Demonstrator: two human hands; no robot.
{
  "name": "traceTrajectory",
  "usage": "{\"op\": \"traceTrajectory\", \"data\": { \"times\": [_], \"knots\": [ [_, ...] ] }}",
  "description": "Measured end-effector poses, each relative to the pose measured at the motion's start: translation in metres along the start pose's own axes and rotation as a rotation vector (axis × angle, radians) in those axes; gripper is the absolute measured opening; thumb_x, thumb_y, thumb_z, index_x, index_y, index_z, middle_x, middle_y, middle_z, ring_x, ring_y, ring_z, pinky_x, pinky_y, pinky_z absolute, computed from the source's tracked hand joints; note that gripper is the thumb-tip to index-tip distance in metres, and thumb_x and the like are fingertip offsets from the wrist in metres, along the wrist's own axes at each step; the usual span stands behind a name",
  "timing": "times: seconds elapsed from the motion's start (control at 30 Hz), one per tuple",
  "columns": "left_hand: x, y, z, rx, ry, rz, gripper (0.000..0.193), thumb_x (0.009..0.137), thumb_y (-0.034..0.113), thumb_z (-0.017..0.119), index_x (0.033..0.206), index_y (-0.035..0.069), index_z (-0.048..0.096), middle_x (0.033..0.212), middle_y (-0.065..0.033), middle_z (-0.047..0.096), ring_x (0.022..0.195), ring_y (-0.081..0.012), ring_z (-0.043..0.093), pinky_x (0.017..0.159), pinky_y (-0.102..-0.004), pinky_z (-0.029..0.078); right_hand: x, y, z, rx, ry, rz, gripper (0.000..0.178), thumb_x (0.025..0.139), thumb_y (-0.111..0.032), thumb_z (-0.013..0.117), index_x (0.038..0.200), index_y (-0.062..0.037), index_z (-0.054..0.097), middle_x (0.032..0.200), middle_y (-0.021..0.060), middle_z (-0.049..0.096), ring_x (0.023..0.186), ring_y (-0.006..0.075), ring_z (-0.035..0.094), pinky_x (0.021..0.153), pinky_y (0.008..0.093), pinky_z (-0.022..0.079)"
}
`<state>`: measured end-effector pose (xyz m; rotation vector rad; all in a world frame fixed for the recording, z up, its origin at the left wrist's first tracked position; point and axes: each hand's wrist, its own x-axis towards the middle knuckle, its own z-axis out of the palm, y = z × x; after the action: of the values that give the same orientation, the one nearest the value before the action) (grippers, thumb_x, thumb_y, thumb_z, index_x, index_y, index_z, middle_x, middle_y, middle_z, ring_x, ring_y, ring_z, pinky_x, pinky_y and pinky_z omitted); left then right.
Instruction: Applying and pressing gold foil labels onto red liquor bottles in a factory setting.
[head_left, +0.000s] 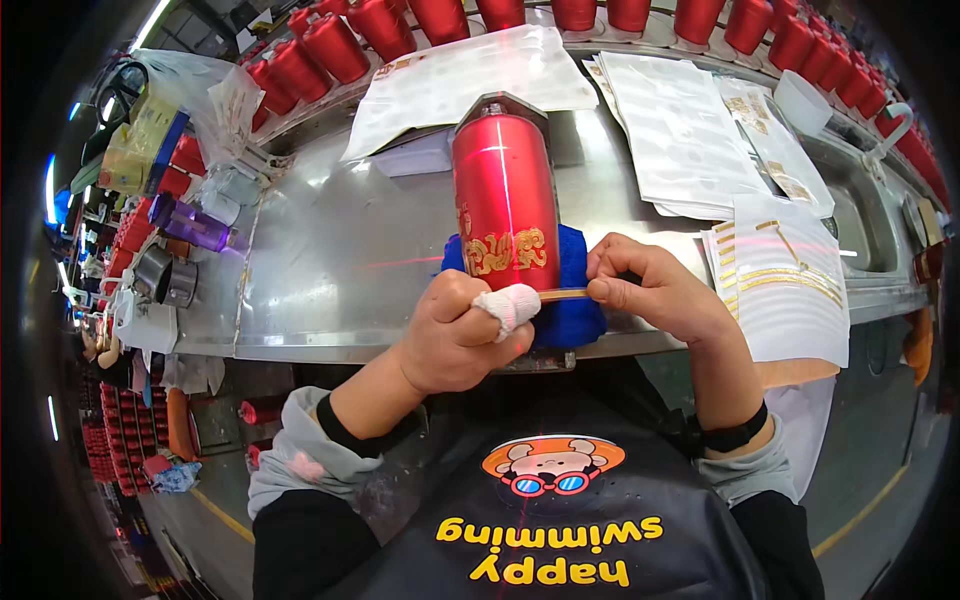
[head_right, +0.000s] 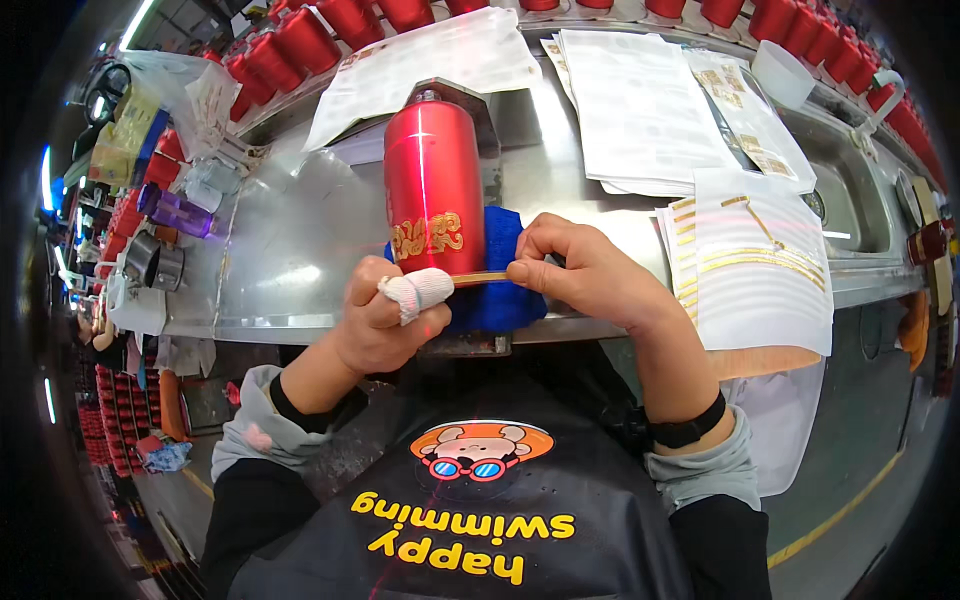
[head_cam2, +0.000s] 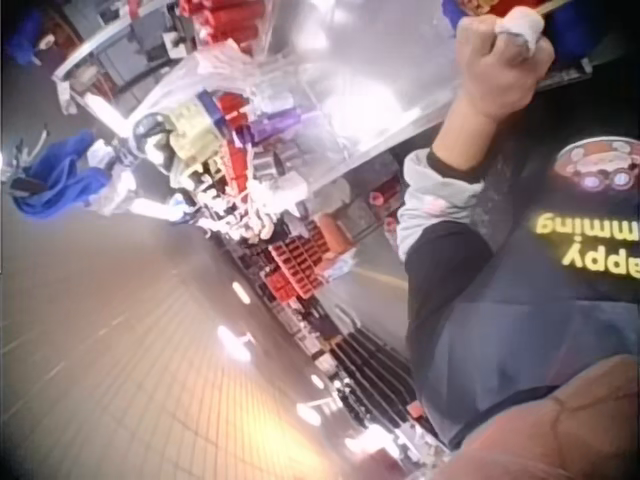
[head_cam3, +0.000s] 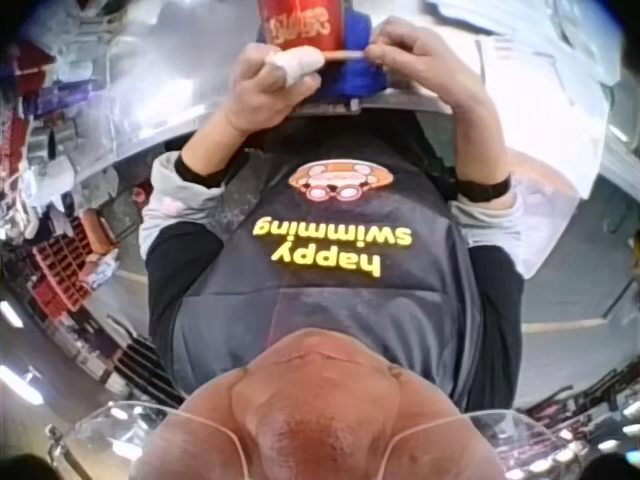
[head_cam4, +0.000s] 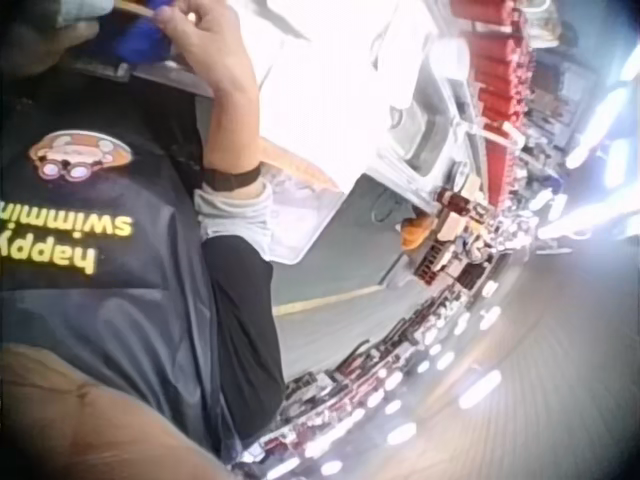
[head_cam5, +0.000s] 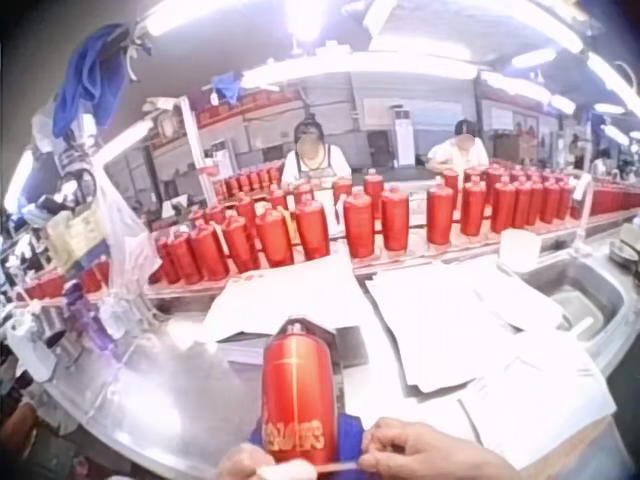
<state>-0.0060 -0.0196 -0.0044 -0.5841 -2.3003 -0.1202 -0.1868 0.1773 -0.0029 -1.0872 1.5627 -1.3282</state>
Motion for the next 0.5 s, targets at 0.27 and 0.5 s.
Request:
{"op": "traceTrajectory", "data": {
  "times": [0.27, 0.5],
  "knots": [
    [0.011, -0.005, 0.003, -0.03, -0.026, 0.143, 0.029, 0.052, 0.012, 0.072, 0.08, 0.021, 0.068, 0.109, 0.0023, 0.058, 0.084, -0.0222, 0.049, 0.066, -0.0348, 0.044, -0.001, -0.005, 0.0, 0.02, -0.019, 0.044, 0.026, 0.091, -0.022, 0.066, 0.076, -0.0035, 0.055, 0.096, 0.002, 0.051, 0.084, 0.0093, 0.047, 0.075, 0.0248, 0.04],
    [-0.002, 0.004, -0.001, -0.002, 0.066, -0.054, 0.03, 0.052, 0.008, 0.075, 0.08, 0.014, 0.066, 0.109, -0.0021, 0.059, 0.085, -0.0249, 0.05, 0.065, -0.0368, 0.042, 0.005, -0.006, 0.001, -0.041, -0.045, 0.016, 0.028, 0.09, -0.025, 0.068, 0.077, -0.0042, 0.054, 0.096, 0.0026, 0.052, 0.088, 0.0111, 0.048, 0.077, 0.0251, 0.04]
  ]
}}
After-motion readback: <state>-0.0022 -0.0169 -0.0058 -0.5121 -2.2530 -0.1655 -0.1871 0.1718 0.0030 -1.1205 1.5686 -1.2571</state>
